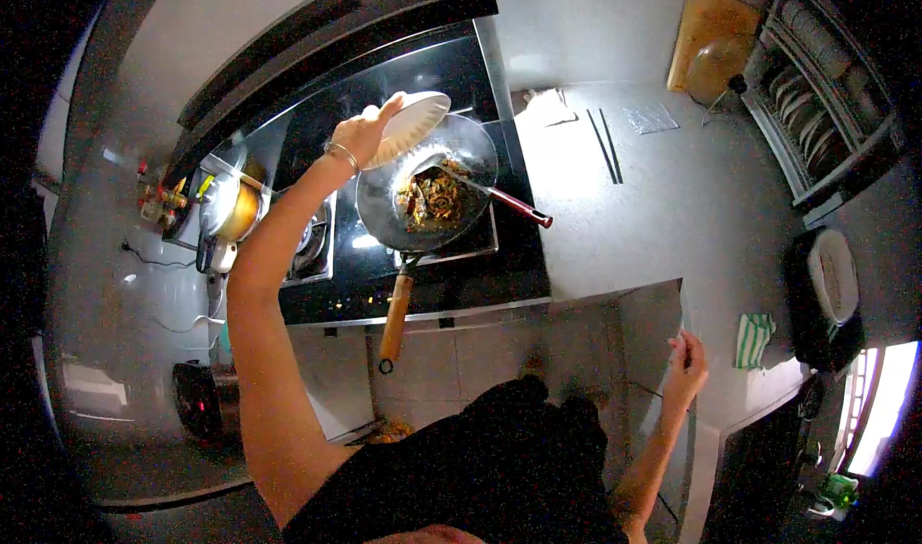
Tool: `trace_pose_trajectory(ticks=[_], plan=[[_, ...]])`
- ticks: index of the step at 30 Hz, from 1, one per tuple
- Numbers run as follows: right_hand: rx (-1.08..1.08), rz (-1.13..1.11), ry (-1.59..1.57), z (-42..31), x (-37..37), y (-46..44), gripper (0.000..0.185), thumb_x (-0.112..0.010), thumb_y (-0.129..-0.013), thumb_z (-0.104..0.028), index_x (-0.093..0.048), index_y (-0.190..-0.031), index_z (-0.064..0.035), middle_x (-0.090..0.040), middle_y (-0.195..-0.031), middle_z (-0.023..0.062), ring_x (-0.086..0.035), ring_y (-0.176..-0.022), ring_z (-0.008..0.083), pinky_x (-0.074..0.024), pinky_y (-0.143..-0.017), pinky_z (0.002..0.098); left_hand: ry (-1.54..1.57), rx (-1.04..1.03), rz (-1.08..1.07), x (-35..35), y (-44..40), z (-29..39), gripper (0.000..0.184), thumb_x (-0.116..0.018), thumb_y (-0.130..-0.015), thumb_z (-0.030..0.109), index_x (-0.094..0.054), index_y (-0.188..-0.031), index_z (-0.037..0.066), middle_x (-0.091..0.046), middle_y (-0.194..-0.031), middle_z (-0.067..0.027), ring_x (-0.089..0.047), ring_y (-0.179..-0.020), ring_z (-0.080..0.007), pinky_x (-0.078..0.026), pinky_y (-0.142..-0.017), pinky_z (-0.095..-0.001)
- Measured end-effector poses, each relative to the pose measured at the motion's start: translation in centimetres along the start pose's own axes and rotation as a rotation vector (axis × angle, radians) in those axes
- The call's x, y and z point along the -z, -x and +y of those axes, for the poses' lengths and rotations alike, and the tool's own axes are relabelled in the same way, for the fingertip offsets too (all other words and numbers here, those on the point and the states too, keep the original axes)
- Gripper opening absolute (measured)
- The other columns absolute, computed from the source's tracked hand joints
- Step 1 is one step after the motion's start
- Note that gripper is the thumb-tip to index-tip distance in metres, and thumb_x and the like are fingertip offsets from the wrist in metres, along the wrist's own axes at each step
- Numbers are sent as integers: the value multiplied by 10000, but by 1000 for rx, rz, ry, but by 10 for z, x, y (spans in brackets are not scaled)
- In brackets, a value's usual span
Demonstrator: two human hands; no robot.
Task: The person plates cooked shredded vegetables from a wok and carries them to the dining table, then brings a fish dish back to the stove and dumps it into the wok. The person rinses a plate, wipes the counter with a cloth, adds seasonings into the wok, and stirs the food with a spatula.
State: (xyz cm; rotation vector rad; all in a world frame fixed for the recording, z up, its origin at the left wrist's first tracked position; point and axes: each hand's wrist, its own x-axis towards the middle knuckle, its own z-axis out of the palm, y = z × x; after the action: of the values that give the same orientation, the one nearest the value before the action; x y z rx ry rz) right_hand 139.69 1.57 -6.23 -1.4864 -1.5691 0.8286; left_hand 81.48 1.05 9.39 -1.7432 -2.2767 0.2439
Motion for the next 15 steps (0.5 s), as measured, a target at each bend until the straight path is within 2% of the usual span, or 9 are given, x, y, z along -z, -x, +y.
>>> trace_pose_trajectory(ticks=[4,8,15], plan=[[3,-6,7,2,1,1,159,-517,-871,-57,-614,-989,-11,-642,-773,59,-530,-646,70,-407,-542,208,-19,-140,132,-10,-1,1,608,-449,-846,67,-240,-1354,328,-576,-934,-171,-633,-758,-322,-522,-604,-397],[-21,-8,28,5,6,7,156,-516,-875,-58,-615,-984,-9,-641,-760,48,-518,-625,62,-407,-547,204,-134,-148,37,-5,3,8,631,-464,-841,74,-228,-1366,333,-569,-963,-161,-632,-745,-312,-528,-622,-387],[-9,69,-24,20,19,24,166,-520,-871,-60,-612,-1001,-13,-641,-757,36,-474,-573,51,-379,-514,206,-185,-132,63,0,17,16,655,-450,-843,61,-180,-1389,303,-563,-981,-164,-632,-758,-312,-525,-601,-395]])
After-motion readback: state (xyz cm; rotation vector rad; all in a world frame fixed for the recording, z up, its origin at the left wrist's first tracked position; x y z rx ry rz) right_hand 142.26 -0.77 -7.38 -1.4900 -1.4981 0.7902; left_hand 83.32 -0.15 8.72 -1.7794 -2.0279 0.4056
